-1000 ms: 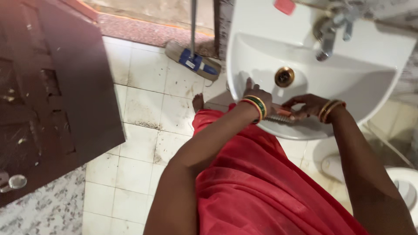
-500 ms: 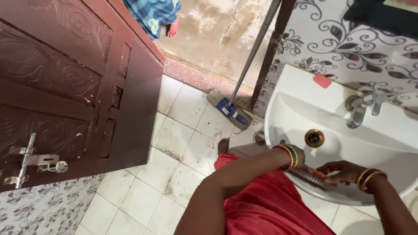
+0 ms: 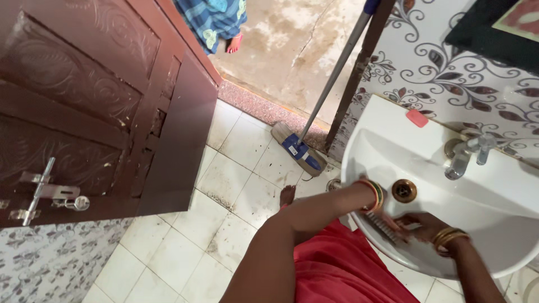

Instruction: The person cleans the interior of a white porcelain pedestal sink by hand using a brush, scrubbing the bowl and the area around the drain.

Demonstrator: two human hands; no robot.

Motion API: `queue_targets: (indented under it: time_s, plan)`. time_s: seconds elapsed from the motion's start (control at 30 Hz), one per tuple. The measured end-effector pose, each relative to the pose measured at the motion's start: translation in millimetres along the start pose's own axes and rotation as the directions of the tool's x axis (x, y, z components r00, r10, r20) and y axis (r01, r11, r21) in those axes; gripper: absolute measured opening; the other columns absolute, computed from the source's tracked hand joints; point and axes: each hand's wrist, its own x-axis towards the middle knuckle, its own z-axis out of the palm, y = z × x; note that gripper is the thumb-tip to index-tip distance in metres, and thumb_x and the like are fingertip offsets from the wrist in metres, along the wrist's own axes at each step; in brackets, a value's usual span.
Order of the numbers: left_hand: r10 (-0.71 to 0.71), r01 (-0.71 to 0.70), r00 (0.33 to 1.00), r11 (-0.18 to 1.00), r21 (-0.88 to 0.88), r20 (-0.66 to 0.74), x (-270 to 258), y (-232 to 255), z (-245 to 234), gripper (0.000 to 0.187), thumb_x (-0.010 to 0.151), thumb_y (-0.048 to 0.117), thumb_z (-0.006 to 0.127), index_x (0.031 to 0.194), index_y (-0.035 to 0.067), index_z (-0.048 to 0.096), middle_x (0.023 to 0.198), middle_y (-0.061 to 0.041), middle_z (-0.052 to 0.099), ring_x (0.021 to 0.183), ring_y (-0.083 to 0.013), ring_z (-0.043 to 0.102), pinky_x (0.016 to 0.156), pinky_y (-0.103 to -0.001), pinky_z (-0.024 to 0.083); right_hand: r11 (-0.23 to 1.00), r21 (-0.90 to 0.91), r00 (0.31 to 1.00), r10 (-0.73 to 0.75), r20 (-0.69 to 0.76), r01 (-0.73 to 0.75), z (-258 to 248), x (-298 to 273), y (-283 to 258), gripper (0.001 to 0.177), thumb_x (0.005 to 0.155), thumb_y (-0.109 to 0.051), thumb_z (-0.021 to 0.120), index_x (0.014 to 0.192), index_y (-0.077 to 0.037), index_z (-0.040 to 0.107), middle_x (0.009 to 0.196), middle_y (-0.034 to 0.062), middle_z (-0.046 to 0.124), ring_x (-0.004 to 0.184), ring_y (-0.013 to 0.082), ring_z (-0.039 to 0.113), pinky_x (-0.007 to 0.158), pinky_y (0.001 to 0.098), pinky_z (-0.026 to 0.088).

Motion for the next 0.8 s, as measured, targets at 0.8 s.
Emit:
queue_targets:
  time_s: [0.8]
  plan:
    - [0.083, -0.106, 0.992, 0.95, -0.292, -0.09, -53, 45, 16, 0.06, 0.088, 0.063, 0.064, 0.121, 0.014, 0.072, 0.125, -0.01, 0.07, 0.117, -0.0305, 0.066, 0.103, -0.042, 0.051, 0.951, -0.144, 0.958, 0.282, 0.052, -0.272, -24, -57, 3, 0.067, 0.07, -0.036, 0.093, 0.132, -0.023, 0.07, 0.133, 0.0025, 0.069, 0.126, 0.0215, 0.058, 0.11, 0.0429, 0.04]
